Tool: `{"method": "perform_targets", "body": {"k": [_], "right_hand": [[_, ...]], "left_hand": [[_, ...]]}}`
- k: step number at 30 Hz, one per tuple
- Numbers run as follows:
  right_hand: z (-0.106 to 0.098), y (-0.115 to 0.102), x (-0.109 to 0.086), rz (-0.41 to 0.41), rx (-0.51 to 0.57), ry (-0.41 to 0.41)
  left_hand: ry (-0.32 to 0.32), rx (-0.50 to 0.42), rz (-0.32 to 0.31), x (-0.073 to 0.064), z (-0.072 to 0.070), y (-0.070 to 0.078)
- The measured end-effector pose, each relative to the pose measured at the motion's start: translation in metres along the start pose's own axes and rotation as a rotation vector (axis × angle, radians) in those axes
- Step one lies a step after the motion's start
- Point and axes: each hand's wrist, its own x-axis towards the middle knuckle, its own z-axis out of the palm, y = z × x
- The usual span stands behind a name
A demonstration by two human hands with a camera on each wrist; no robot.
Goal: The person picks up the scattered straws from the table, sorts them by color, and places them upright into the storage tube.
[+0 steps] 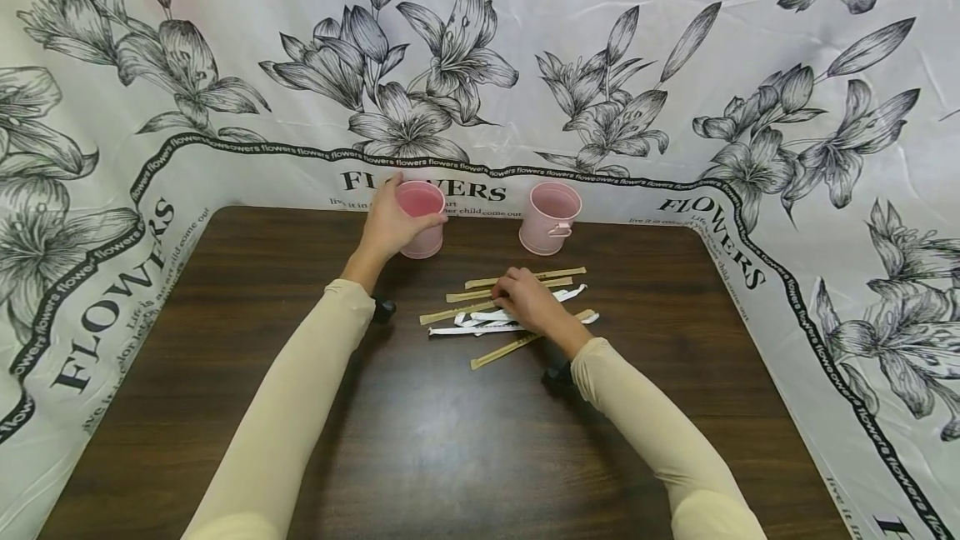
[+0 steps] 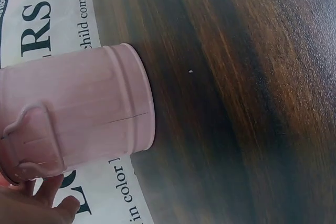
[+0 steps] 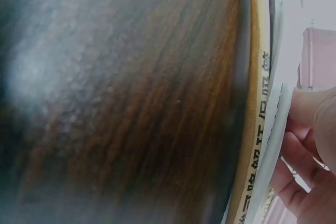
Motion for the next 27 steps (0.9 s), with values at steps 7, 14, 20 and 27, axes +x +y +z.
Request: {"method": "perform_targets", "body": {"k": [7,14,20,27], "right_hand": [[-0.002,-0.002,0.001,-0.020,0.002,-0.003],[-0.004,-0.001,0.001,-0.018,0.022,-0.020],[-0.015,0.003,0.001,0.065,0.092,0.033],[-0.036,0.002,0.006,0.055,0.246,0.189]], "left_hand": [[-0.011,-0.013,-0.008,-0.001,0.000,-0.002],[-0.042,-0.192,-0.029,0.002,0.005,-0.009],[-0.077,-0.247,-0.061,0.003,0.008,-0.013],[-0.074,-0.261,-0.059,0.004,0.007,-0.016]]}}
